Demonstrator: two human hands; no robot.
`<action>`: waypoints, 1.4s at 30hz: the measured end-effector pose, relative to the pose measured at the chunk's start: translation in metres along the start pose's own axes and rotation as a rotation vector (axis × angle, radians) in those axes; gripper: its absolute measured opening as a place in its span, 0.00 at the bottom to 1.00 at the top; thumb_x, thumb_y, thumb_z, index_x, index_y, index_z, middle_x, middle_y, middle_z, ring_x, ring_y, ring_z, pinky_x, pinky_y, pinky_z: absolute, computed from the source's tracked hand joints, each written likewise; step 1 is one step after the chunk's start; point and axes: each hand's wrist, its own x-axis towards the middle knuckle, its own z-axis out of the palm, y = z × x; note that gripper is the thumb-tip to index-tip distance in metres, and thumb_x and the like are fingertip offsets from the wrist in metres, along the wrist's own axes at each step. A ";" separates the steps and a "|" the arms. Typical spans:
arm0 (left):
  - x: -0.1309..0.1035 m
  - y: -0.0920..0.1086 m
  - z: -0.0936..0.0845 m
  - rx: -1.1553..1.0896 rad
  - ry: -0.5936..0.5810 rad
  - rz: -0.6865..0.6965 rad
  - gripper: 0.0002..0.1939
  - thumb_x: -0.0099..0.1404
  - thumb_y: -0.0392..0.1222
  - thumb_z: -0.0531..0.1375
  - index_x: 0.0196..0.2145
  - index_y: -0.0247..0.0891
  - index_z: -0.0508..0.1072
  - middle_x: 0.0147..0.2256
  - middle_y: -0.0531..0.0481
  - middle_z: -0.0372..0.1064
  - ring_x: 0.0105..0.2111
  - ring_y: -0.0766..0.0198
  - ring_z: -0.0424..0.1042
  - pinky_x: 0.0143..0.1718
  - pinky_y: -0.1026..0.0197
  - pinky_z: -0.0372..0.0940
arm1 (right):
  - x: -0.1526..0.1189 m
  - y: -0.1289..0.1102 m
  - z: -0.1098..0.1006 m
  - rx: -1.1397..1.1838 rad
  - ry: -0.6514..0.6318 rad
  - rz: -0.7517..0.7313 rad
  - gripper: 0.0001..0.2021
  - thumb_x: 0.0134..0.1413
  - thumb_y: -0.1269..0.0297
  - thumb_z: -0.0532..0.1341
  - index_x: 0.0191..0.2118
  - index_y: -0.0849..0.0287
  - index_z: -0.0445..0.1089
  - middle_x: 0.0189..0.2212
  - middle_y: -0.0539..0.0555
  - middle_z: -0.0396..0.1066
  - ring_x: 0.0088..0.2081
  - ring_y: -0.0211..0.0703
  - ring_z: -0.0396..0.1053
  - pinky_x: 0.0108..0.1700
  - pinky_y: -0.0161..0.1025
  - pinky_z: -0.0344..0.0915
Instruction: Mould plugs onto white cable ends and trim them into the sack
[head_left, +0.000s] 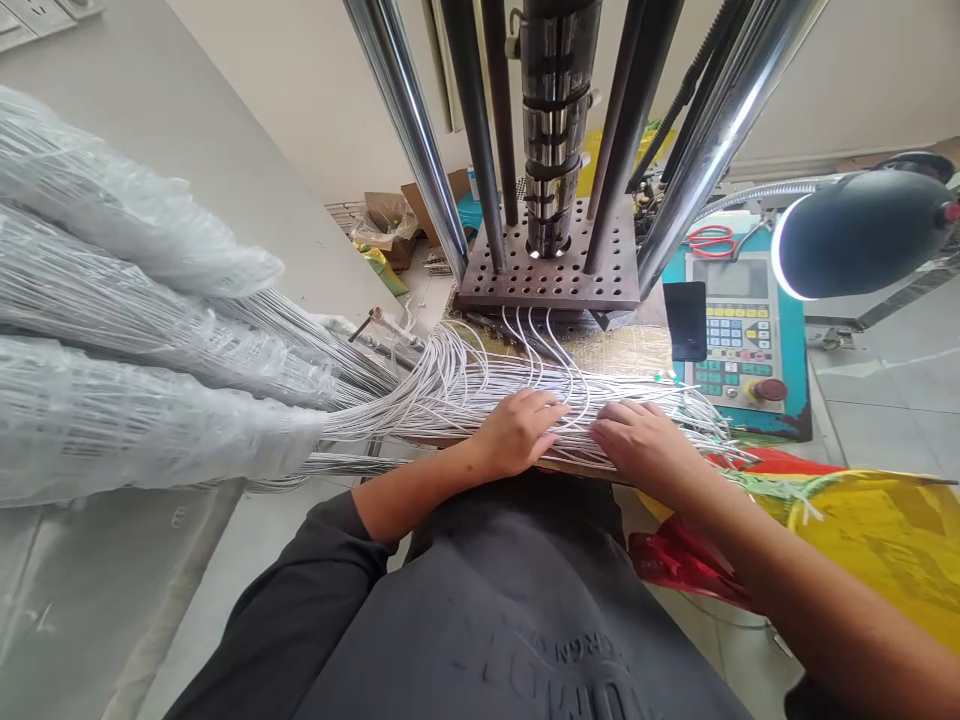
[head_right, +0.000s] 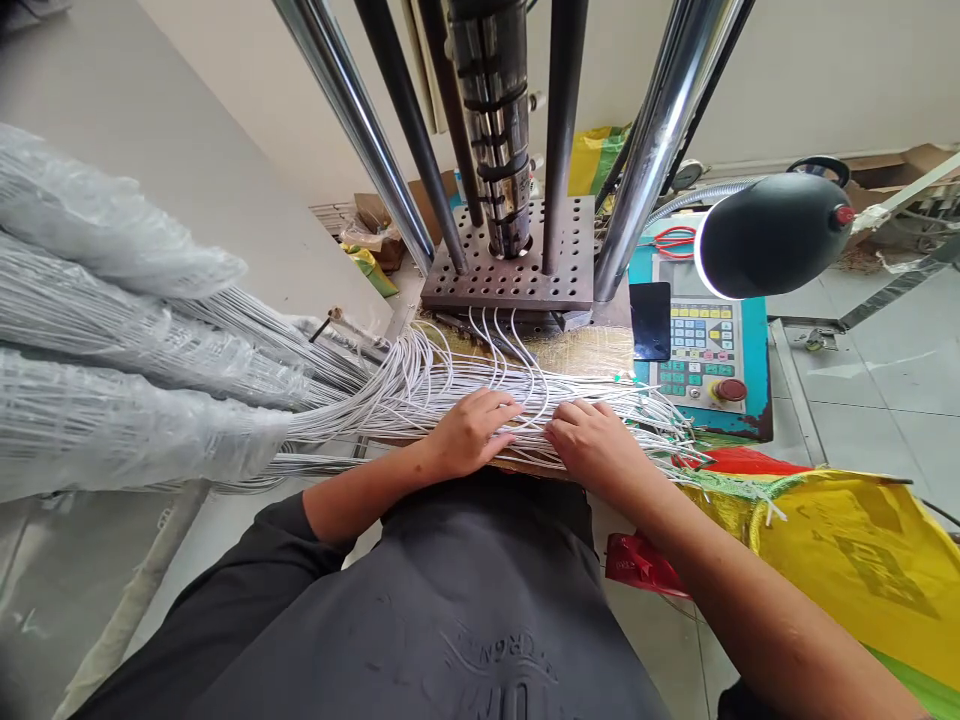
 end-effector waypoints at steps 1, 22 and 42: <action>0.004 0.005 0.001 0.037 0.003 0.011 0.19 0.72 0.42 0.59 0.58 0.36 0.71 0.55 0.38 0.70 0.53 0.51 0.67 0.55 0.48 0.64 | 0.000 -0.002 -0.002 -0.029 -0.004 -0.010 0.09 0.65 0.70 0.57 0.33 0.57 0.72 0.33 0.54 0.72 0.36 0.44 0.65 0.40 0.43 0.51; 0.035 0.030 -0.046 0.051 0.046 0.050 0.15 0.77 0.40 0.50 0.37 0.36 0.73 0.33 0.45 0.72 0.36 0.59 0.69 0.43 0.56 0.62 | -0.051 0.039 -0.006 0.194 0.255 0.276 0.13 0.66 0.63 0.58 0.51 0.57 0.76 0.41 0.57 0.80 0.40 0.47 0.76 0.44 0.42 0.66; 0.078 0.047 -0.070 -0.787 -0.307 -0.232 0.20 0.68 0.58 0.60 0.33 0.36 0.69 0.22 0.59 0.54 0.22 0.71 0.53 0.25 0.65 0.51 | -0.100 0.054 -0.003 0.092 0.452 0.426 0.27 0.61 0.62 0.61 0.65 0.55 0.63 0.60 0.61 0.71 0.60 0.56 0.70 0.64 0.60 0.57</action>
